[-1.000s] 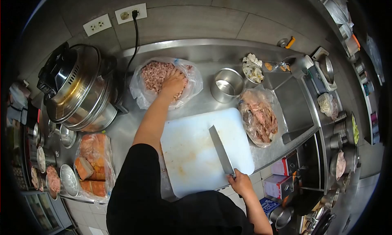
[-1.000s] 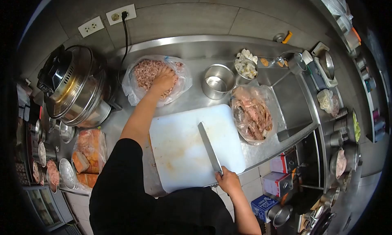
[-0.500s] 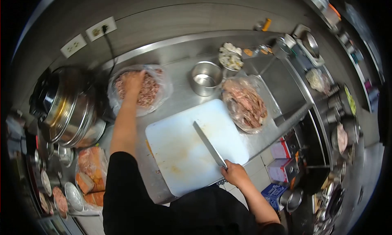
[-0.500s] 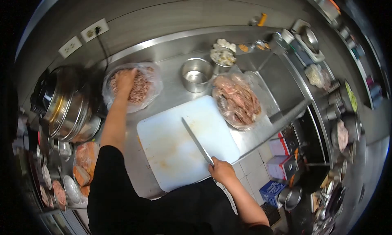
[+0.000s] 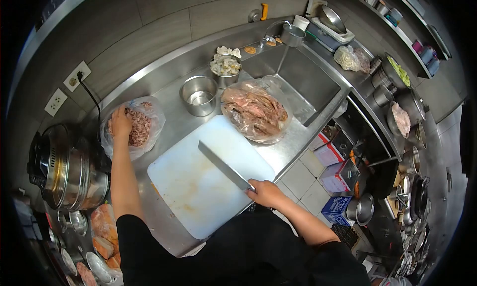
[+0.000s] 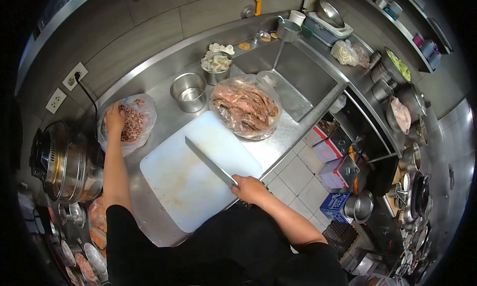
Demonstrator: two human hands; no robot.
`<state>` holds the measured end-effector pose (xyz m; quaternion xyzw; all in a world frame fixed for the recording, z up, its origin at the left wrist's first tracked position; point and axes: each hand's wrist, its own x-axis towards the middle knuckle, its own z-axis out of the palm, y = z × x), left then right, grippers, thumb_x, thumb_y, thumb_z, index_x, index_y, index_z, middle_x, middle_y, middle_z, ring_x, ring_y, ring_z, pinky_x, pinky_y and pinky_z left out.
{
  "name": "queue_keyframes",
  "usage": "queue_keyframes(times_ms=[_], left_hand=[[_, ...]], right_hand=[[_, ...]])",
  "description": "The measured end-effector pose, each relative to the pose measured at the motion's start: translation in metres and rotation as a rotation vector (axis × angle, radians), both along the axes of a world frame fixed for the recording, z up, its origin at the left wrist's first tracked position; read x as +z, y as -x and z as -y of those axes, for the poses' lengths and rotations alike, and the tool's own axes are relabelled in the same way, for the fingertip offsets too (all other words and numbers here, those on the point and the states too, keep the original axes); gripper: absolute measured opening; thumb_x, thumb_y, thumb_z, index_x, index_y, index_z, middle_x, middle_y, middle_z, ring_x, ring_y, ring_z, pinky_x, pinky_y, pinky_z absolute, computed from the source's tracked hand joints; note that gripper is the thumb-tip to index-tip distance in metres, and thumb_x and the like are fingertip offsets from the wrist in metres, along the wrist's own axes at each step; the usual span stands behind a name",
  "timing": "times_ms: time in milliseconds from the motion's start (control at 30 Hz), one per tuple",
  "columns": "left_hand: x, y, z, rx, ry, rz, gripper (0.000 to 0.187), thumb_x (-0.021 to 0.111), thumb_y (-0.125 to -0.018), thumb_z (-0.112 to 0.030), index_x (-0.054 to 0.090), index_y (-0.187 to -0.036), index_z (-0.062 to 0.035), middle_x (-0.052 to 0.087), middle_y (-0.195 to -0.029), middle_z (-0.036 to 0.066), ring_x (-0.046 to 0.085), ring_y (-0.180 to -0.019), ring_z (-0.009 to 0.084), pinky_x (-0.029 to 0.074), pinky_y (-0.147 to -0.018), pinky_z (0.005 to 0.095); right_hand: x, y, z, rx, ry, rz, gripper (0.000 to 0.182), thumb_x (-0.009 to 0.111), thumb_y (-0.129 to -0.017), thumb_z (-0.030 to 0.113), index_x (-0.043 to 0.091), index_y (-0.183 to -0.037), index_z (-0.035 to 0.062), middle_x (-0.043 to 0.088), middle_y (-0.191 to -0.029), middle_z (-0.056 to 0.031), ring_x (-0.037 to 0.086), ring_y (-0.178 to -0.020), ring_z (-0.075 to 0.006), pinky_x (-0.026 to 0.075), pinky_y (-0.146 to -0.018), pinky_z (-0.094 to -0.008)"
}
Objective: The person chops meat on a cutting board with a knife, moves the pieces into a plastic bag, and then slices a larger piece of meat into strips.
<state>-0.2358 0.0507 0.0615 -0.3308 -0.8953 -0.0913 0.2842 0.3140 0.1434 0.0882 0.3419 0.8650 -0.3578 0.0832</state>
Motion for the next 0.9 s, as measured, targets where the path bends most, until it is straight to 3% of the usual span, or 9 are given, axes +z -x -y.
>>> queue_keyframes(times_ms=[133, 233, 333, 367, 500, 567, 633, 700, 900], left_hand=[[0.054, -0.074, -0.044, -0.332, -0.278, 0.223, 0.032, 0.06, -0.094, -0.025, 0.066, -0.119, -0.0059, 0.069, -0.111, 0.016, 0.066, -0.104, 0.0335, 0.05, -0.089, 0.0439], [0.074, -0.175, -0.096, -0.558, -0.401, 0.431, 0.03, 0.061, -0.095, -0.026, 0.069, -0.112, -0.0028, 0.07, -0.108, 0.017, 0.067, -0.101, 0.0328, 0.051, -0.088, 0.0398], [0.07, -0.271, -0.153, -0.766, -0.279, 0.613, 0.029, 0.063, -0.094, -0.027, 0.07, -0.11, -0.0047, 0.071, -0.108, 0.016, 0.067, -0.1, 0.0321, 0.052, -0.088, 0.0399], [0.061, -0.299, -0.173, -0.761, -0.224, 0.712, 0.027, 0.064, -0.093, -0.026, 0.071, -0.107, -0.0035, 0.07, -0.111, 0.015, 0.067, -0.102, 0.0312, 0.051, -0.09, 0.0389], [-0.013, -0.359, -0.238, -0.862, 0.326, 0.49, 0.029, 0.061, -0.082, -0.008, 0.07, -0.109, -0.0089, 0.067, -0.112, 0.011, 0.06, -0.113, 0.0286, 0.04, -0.1, 0.0434], [-0.042, -0.375, -0.248, -0.799, 0.361, 0.458, 0.033, 0.061, -0.08, -0.008, 0.068, -0.112, -0.0107, 0.064, -0.116, 0.01, 0.057, -0.117, 0.0266, 0.037, -0.101, 0.0438], [-0.035, -0.387, -0.257, -0.737, 0.399, 0.426, 0.037, 0.061, -0.079, -0.007, 0.066, -0.115, -0.0124, 0.061, -0.12, 0.009, 0.053, -0.12, 0.0245, 0.034, -0.102, 0.0442], [-0.027, -0.393, -0.265, -0.631, 0.635, 0.423, 0.036, 0.054, -0.088, -0.013, 0.061, -0.123, -0.0136, 0.057, -0.127, 0.008, 0.049, -0.126, 0.0238, 0.032, -0.105, 0.0491], [-0.04, -0.385, -0.271, -0.731, 0.583, 0.212, 0.03, 0.053, -0.088, -0.01, 0.064, -0.114, -0.0177, 0.058, -0.12, 0.007, 0.05, -0.122, 0.0236, 0.034, -0.102, 0.0488]], right_hand=[[0.021, -0.038, -0.04, -0.195, 0.051, -0.075, 0.035, 0.06, -0.093, 0.037, 0.062, -0.11, 0.0074, 0.068, -0.081, -0.0208, 0.066, -0.082, -0.0423, 0.052, -0.075, -0.0484], [0.035, -0.066, -0.086, -0.458, 0.213, -0.162, 0.028, 0.062, -0.093, 0.03, 0.063, -0.109, 0.007, 0.064, -0.065, -0.0122, 0.062, -0.05, -0.0206, 0.049, -0.052, -0.036], [0.025, -0.099, -0.142, -0.569, 0.238, -0.344, 0.024, 0.063, -0.093, 0.026, 0.062, -0.105, 0.0056, 0.058, -0.059, -0.0054, 0.052, -0.041, -0.0107, 0.042, -0.043, -0.0298], [0.023, -0.108, -0.158, -0.557, 0.255, -0.354, 0.024, 0.063, -0.093, 0.026, 0.062, -0.105, 0.0056, 0.058, -0.059, -0.0054, 0.052, -0.041, -0.0107, 0.042, -0.043, -0.0298], [0.015, -0.139, -0.216, -0.653, 0.373, -0.529, 0.016, 0.065, -0.092, 0.02, 0.06, -0.099, 0.0059, 0.053, -0.057, -0.0005, 0.049, -0.04, -0.0111, 0.038, -0.039, -0.0274], [0.017, -0.149, -0.235, -0.648, 0.395, -0.536, 0.015, 0.064, -0.092, 0.019, 0.06, -0.099, 0.0058, 0.053, -0.057, -0.0009, 0.049, -0.04, -0.011, 0.038, -0.039, -0.0273], [0.014, -0.155, -0.25, -0.629, 0.413, -0.528, 0.015, 0.064, -0.093, 0.018, 0.06, -0.099, 0.0052, 0.053, -0.056, -0.0006, 0.049, -0.04, -0.0108, 0.037, -0.039, -0.0271], [0.011, -0.16, -0.261, -0.63, 0.48, -0.554, 0.016, 0.064, -0.092, 0.019, 0.06, -0.099, 0.0047, 0.053, -0.057, -0.0002, 0.048, -0.04, -0.0108, 0.037, -0.039, -0.0268], [-0.001, -0.157, -0.282, -0.558, 0.54, -0.574, 0.018, 0.066, -0.091, 0.02, 0.061, -0.098, 0.0044, 0.053, -0.058, -0.0007, 0.048, -0.04, -0.0107, 0.036, -0.039, -0.0267]])
